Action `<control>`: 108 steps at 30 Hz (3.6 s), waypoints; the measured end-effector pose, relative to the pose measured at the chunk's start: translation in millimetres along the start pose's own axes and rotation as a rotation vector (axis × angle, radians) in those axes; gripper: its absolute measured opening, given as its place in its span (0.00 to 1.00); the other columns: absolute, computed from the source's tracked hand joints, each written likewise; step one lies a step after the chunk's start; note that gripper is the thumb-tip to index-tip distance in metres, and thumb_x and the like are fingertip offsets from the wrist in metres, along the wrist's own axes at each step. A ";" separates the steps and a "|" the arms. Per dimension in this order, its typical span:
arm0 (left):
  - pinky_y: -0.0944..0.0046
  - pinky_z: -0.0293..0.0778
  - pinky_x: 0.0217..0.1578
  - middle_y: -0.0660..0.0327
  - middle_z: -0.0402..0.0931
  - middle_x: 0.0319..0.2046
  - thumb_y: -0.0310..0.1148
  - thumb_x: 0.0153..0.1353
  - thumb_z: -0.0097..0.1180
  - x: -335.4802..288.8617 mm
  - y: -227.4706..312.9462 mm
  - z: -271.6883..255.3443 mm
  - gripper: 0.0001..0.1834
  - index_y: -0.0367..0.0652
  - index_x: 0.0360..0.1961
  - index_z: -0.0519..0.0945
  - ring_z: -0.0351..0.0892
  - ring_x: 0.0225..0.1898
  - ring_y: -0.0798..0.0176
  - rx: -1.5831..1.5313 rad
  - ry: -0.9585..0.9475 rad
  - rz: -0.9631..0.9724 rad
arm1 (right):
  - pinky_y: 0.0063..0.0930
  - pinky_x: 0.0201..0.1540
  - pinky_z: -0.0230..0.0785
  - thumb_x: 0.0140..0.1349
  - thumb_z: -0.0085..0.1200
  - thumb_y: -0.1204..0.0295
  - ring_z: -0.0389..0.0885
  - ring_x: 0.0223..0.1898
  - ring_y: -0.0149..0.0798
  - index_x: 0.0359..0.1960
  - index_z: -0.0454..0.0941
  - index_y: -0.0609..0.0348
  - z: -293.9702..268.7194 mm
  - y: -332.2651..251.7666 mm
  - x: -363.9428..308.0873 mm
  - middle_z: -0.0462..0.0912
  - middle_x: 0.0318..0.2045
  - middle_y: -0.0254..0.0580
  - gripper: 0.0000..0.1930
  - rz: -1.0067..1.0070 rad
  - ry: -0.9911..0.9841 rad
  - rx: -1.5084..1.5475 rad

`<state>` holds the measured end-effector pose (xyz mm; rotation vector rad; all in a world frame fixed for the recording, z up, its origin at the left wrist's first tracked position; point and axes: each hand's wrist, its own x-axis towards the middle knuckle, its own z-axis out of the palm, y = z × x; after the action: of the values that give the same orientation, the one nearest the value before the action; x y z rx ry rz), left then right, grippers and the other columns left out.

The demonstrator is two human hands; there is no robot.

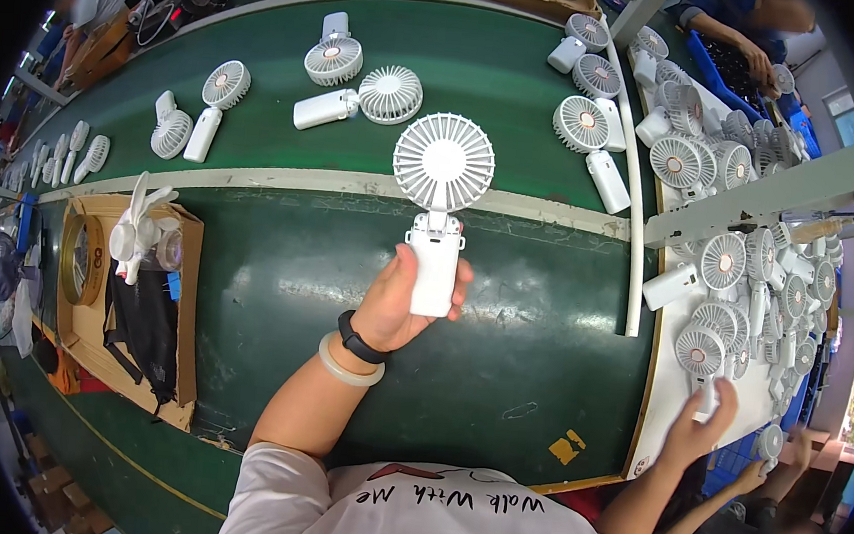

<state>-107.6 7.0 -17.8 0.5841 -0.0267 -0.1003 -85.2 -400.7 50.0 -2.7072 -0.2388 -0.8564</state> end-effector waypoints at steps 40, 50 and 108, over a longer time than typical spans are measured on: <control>0.55 0.71 0.50 0.51 0.69 0.50 0.27 0.63 0.46 8.2 0.5 -14.4 0.25 0.42 0.60 0.56 0.75 0.49 0.53 0.207 0.320 0.178 | 0.33 0.35 0.66 0.66 0.33 0.46 0.71 0.33 0.39 0.65 0.49 0.48 192.3 -204.1 63.7 0.69 0.46 0.46 0.31 0.609 -1.171 2.267; 0.55 0.73 0.49 0.50 0.70 0.49 0.28 0.63 0.47 6.0 -0.7 -13.9 0.24 0.42 0.59 0.57 0.75 0.48 0.53 0.179 0.304 0.155 | 0.34 0.37 0.68 0.66 0.33 0.46 0.73 0.34 0.39 0.63 0.55 0.51 206.7 -201.3 57.8 0.73 0.44 0.46 0.30 0.640 -1.191 2.327; 0.46 0.64 0.58 0.59 0.64 0.50 0.22 0.48 0.58 4.6 -9.1 -23.9 0.19 0.47 0.41 0.68 0.64 0.59 0.52 0.196 0.156 0.073 | 0.30 0.44 0.73 0.59 0.53 0.73 0.79 0.42 0.35 0.52 0.67 0.62 202.9 -205.3 57.5 0.78 0.40 0.42 0.19 0.543 -1.041 1.867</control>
<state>-102.4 12.1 -42.8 0.7849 0.0946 0.0197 20.1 -137.3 -28.8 -0.9792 -0.2497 0.7627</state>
